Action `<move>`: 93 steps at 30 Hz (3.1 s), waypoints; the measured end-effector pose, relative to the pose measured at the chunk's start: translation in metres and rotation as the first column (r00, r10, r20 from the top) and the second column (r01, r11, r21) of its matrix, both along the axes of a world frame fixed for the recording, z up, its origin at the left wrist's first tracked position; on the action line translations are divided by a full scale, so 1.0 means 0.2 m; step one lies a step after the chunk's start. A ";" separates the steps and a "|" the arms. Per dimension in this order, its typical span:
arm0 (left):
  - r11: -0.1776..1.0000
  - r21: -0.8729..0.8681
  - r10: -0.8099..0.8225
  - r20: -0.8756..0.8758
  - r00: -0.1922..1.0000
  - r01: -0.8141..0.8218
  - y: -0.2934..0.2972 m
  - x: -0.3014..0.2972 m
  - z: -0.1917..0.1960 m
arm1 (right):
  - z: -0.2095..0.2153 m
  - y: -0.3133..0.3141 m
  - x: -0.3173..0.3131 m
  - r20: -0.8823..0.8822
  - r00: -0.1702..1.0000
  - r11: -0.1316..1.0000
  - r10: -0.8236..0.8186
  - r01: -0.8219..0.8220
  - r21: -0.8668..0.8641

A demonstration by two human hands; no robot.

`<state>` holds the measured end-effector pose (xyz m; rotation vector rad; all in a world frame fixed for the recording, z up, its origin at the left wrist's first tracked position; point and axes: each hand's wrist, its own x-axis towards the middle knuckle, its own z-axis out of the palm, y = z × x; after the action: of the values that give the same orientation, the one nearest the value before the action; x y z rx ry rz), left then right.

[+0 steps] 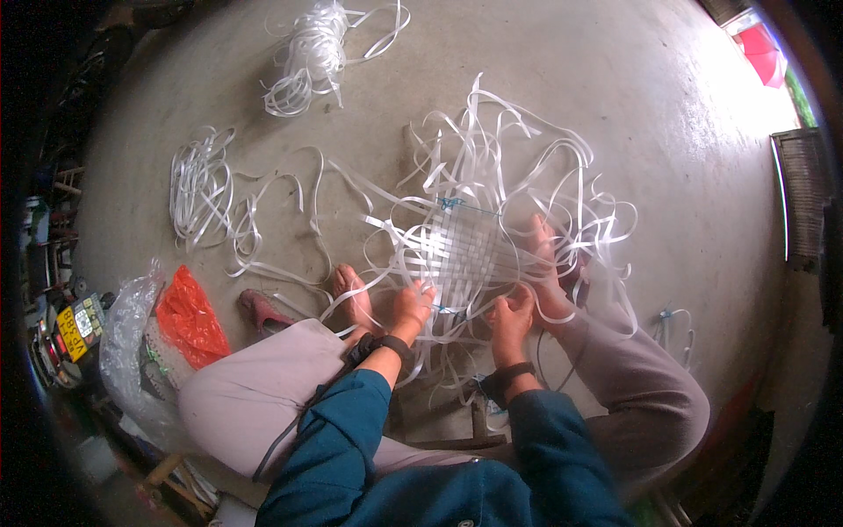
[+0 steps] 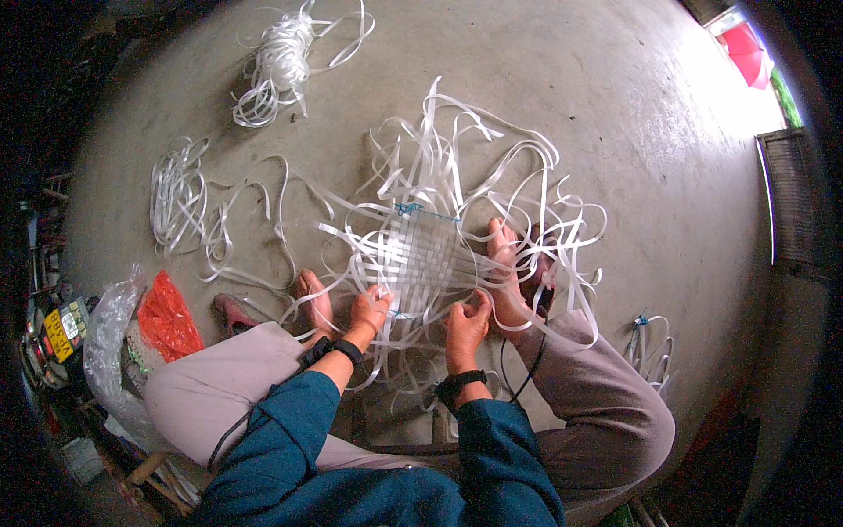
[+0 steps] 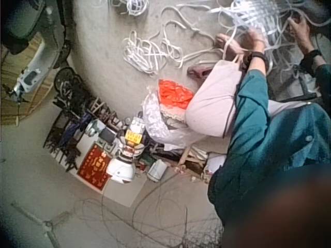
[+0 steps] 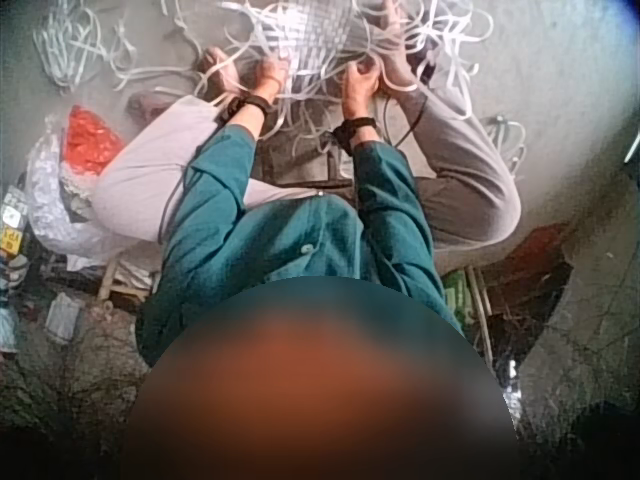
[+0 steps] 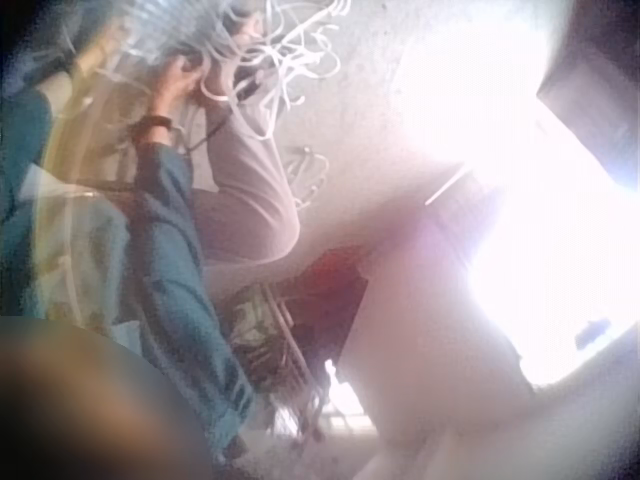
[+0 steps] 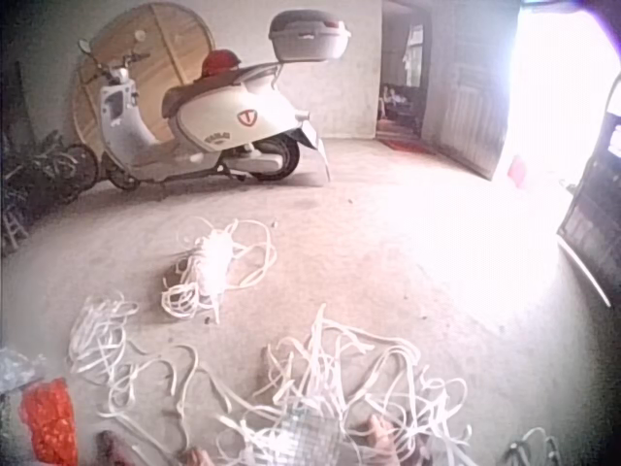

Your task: Weaving a base using white plastic packing strips.

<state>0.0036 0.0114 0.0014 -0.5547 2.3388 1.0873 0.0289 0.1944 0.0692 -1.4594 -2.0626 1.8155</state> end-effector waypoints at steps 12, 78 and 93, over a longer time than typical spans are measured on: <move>0.997 -0.063 -0.052 0.045 0.998 0.055 0.03 -0.02 0.04 | 0.02 0.02 -0.01 0.008 1.000 0.997 -0.027 0.028 -0.070; 0.976 0.212 0.081 -0.090 0.993 -0.060 -0.01 0.07 -0.08 | -0.05 0.04 0.02 0.047 0.909 0.832 0.414 -0.357 -0.424; 0.986 0.162 0.044 -0.024 0.999 -0.039 -0.02 0.05 -0.03 | -0.06 0.04 0.03 0.074 0.907 0.825 0.416 -0.342 -0.451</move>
<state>0.0129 0.0070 -0.0043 -0.5326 2.2452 1.2975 0.0346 0.2017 0.0574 -1.3945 -2.2702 2.5219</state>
